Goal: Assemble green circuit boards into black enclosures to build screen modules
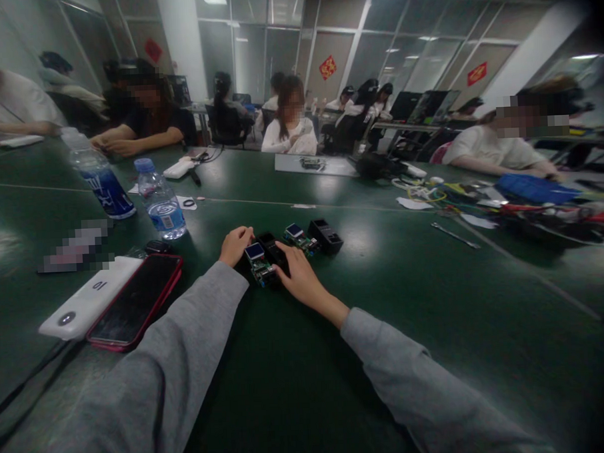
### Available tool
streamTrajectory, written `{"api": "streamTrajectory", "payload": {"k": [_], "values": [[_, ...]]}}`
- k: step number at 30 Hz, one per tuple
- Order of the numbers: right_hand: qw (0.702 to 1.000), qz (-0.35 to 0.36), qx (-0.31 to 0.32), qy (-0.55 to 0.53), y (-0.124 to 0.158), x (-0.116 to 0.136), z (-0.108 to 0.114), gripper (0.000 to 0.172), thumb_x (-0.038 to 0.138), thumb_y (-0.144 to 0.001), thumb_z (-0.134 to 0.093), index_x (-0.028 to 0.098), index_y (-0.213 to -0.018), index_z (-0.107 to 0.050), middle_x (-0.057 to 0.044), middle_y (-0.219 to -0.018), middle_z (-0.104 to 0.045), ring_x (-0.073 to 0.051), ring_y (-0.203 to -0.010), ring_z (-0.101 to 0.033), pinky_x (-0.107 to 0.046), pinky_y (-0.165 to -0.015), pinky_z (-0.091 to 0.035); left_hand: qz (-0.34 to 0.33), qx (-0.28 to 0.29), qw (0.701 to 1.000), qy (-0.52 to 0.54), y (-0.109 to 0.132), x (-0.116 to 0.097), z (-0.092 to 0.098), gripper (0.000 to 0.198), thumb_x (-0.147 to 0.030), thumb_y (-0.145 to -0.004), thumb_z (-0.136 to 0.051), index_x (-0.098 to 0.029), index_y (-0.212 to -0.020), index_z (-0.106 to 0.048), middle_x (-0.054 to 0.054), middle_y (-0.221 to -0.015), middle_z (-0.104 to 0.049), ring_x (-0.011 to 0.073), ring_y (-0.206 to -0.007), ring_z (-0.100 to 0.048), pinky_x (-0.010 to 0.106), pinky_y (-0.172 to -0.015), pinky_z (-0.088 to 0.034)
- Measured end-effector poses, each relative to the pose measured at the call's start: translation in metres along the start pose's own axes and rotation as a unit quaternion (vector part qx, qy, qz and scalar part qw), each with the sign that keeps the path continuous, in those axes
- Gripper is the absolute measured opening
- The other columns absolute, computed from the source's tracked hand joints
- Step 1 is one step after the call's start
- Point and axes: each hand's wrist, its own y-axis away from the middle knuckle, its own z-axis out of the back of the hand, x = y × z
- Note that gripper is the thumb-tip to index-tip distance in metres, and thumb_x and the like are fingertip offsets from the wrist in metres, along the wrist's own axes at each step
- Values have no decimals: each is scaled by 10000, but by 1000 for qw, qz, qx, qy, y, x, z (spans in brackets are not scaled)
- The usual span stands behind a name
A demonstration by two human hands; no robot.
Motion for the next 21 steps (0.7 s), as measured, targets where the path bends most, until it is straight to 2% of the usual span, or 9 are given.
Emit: {"api": "streamTrajectory", "payload": {"k": [7, 10, 12, 14, 16, 18, 21], "values": [[1000, -7, -14, 6, 1, 4, -1, 534, 438, -970, -426, 213, -1449, -358, -133, -1291, -473, -275, -1221, -441, -516, -1058, -395, 3, 0, 1000, 2, 1, -2, 0, 331, -416, -867, -467, -194, -658, -596, -7, -574, -575, 152, -599, -543, 269, -603, -401], [999, 9, -40, 31, -1, 9, 11, 512, 461, -985, -381, 209, -1430, -384, -133, -1331, -445, -277, -1256, -407, -500, -1074, -376, -7, 4, 1000, 0, -1, 4, 0, 344, -430, -872, -459, -192, -671, -603, -4, -588, -579, 151, -600, -542, 271, -605, -401], [995, 29, -69, 70, -5, 4, 26, 474, 421, -995, -357, 202, -1413, -407, -134, -1357, -430, -279, -1282, -378, -498, -1091, -345, -10, 9, 1000, 0, -3, 8, -1, 356, -447, -877, -447, -192, -687, -607, -6, -595, -573, 147, -591, -534, 270, -599, -396], [987, 23, -114, 113, -8, -12, 40, 443, 379, -996, -345, 205, -1394, -432, -138, -1380, -408, -293, -1305, -347, -521, -1095, -315, -12, 18, 1000, 0, -5, 12, -1, 364, -463, -880, -438, -194, -700, -604, -11, -602, -566, 141, -579, -524, 266, -593, -391], [979, -13, -153, 137, -10, -39, 50, 435, 383, -985, -363, 203, -1368, -462, -150, -1380, -397, -316, -1307, -335, -557, -1075, -311, -15, 26, 1000, -1, -6, 15, -1, 370, -476, -880, -434, -195, -705, -598, -15, -609, -563, 136, -576, -521, 261, -594, -390], [976, -61, -160, 133, -10, -69, 54, 457, 446, -966, -392, 181, -1319, -510, -170, -1323, -431, -328, -1263, -374, -573, -1042, -337, -19, 30, 999, -5, -6, 15, 0, 376, -487, -880, -432, -195, -707, -592, -16, -619, -567, 134, -583, -525, 258, -601, -391], [979, -118, -147, 80, -8, -103, 50, 541, 537, -955, -377, 138, -1283, -535, -169, -1192, -494, -287, -1147, -472, -513, -1007, -400, -17, 29, 999, -10, -5, 13, 1, 383, -493, -882, -424, -194, -708, -590, -13, -625, -571, 136, -588, -527, 257, -602, -390]]}}
